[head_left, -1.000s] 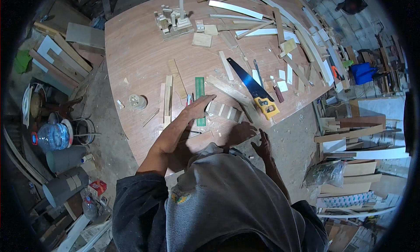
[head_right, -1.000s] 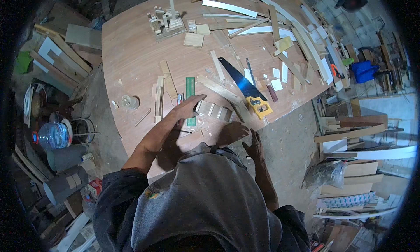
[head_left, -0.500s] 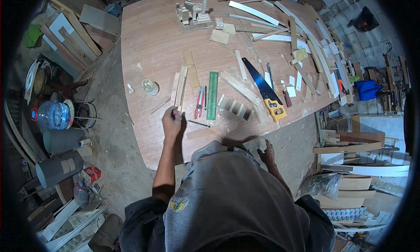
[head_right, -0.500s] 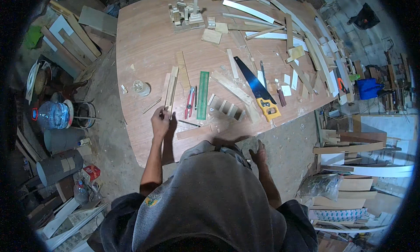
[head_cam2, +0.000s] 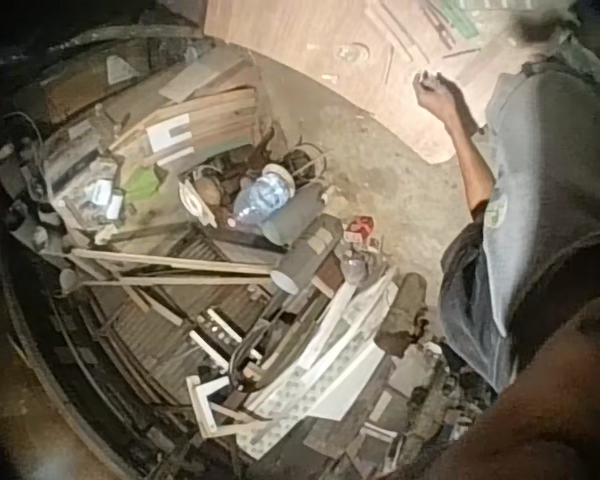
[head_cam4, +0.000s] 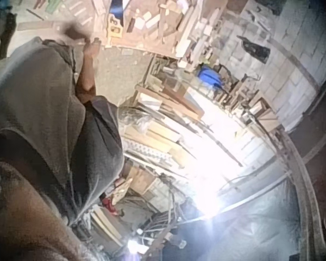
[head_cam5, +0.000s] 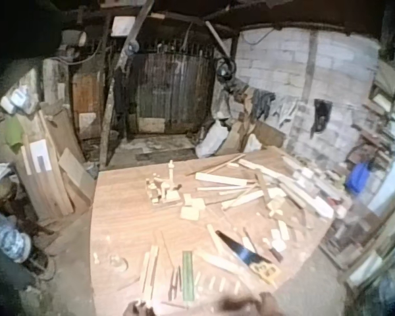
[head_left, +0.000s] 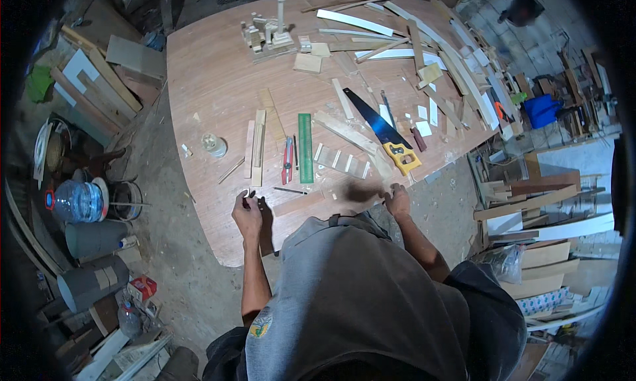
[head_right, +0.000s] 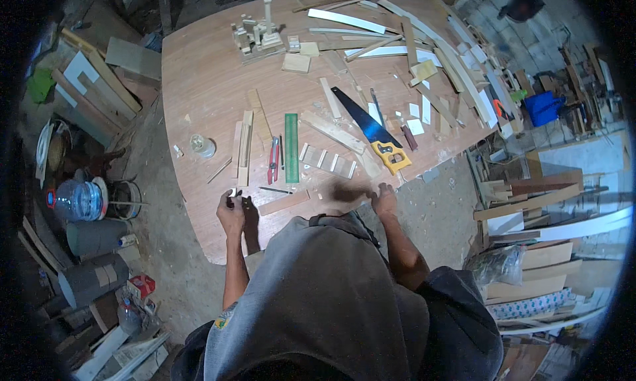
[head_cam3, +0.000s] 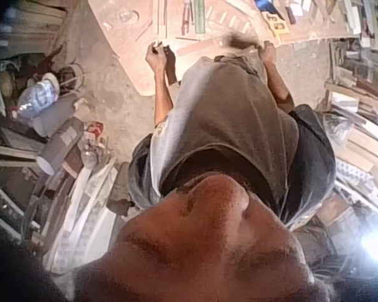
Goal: The person arranges wooden blocks on a workbench, cuts a piece of wood using a hand saw, and fits the wooden blocks together by hand.
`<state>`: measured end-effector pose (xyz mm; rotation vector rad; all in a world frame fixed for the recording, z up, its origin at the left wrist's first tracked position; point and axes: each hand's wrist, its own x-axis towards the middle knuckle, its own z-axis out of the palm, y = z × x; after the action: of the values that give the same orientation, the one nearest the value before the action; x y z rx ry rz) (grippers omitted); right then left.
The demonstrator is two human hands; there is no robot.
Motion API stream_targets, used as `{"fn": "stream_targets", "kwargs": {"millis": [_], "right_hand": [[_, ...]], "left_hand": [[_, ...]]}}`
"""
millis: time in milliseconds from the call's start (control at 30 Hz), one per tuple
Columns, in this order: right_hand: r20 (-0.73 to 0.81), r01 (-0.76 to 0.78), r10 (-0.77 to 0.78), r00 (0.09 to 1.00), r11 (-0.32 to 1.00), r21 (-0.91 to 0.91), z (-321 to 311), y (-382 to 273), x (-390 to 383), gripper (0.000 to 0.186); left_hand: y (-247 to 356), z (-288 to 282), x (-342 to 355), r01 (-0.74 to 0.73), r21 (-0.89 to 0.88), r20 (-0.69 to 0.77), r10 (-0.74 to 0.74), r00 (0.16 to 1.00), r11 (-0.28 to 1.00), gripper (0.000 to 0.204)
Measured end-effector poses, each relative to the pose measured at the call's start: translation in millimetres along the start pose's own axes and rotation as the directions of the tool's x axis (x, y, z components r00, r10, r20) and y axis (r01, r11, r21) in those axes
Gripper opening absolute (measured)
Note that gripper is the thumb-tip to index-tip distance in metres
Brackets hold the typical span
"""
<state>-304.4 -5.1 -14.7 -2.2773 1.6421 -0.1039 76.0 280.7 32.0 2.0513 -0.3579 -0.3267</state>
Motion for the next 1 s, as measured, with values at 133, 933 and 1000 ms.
{"fn": "stream_targets", "kwargs": {"millis": [133,933,1000], "right_hand": [[-0.145,0.164,-0.144,0.979,0.977,0.137,4,-4,10,0.044],[0.421,-0.425,0.107,0.901,0.418,0.803,-46,4,78,0.046],[0.435,-0.441,0.102,0.895,0.361,0.822,-58,13,80,0.045]], "left_hand": [[19,2,5,-0.017,0.024,0.078,0.015,0.997,1.0,0.034],[78,110,-71,-0.067,0.213,0.418,-0.029,0.908,0.975,0.034],[88,121,-66,-0.084,0.229,0.408,-0.017,0.913,0.97,0.036]]}}
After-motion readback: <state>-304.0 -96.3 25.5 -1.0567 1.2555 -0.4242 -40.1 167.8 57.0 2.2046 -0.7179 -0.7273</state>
